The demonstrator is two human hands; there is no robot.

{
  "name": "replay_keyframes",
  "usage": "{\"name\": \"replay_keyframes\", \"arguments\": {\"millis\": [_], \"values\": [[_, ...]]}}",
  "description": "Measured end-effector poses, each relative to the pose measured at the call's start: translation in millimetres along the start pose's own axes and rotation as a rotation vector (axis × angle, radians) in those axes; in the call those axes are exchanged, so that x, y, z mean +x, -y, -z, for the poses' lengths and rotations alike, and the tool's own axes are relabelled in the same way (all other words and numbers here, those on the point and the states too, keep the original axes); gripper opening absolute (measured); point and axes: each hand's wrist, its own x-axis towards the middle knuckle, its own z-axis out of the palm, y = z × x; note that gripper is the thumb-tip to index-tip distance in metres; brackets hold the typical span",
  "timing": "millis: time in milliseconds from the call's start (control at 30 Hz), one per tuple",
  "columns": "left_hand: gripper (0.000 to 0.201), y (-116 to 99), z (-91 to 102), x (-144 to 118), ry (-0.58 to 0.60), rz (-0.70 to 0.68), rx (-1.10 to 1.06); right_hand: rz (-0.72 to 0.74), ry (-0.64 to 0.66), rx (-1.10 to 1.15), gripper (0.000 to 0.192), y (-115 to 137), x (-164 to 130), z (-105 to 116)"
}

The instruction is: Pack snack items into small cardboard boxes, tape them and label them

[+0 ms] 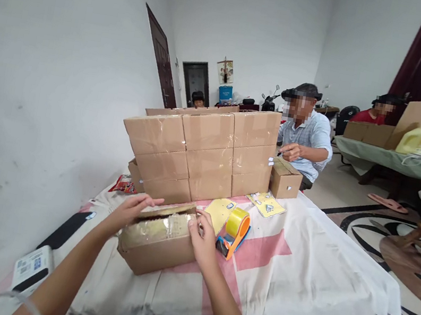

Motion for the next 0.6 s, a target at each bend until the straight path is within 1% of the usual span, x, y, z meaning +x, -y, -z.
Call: {"name": "replay_keyframes", "arguments": {"millis": [67, 133, 167, 267, 300, 367, 467, 533, 600], "values": [[0.045, -4.2, 8.6, -11.9, -0.082, -0.017, -0.032, -0.035, -0.003, -0.052, 0.024, 4.9, 5.4, -2.7], [0.042, -6.1, 4.5, -21.4, -0.114, -0.046, 0.048, -0.035, -0.004, -0.108, 0.019, 6.7, 9.2, -4.2], [0.042, -6.0, -2.6, -24.8, -0.099, -0.07, 0.142, -0.03, -0.01, -0.13, 0.017, 6.4, 10.3, -4.6], [0.055, -2.7, -34.7, -31.1, 0.016, -0.122, 0.477, -0.05, -0.063, -0.134, 0.013, 2.2, 10.2, -5.5], [0.058, -1.5, -45.2, -32.5, 0.051, -0.122, 0.556, -0.076, -0.087, -0.105, 0.014, 0.4, 9.4, -5.7], [0.064, -0.8, -61.5, -35.2, 0.096, -0.097, 0.645, -0.129, -0.11, -0.032, 0.023, -2.1, 7.8, -6.8], [0.073, -7.7, -75.9, -38.5, 0.09, -0.096, 0.713, -0.177, -0.089, 0.021, 0.03, 0.0, 5.4, -9.8], [0.075, -16.7, -84.2, -39.8, 0.049, -0.084, 0.769, -0.202, -0.081, 0.001, 0.029, 7.1, 1.9, -10.5], [0.074, -24.9, -93.0, -40.1, 0.001, -0.047, 0.82, -0.189, -0.118, -0.059, 0.031, 17.8, -4.8, -5.8]]}}
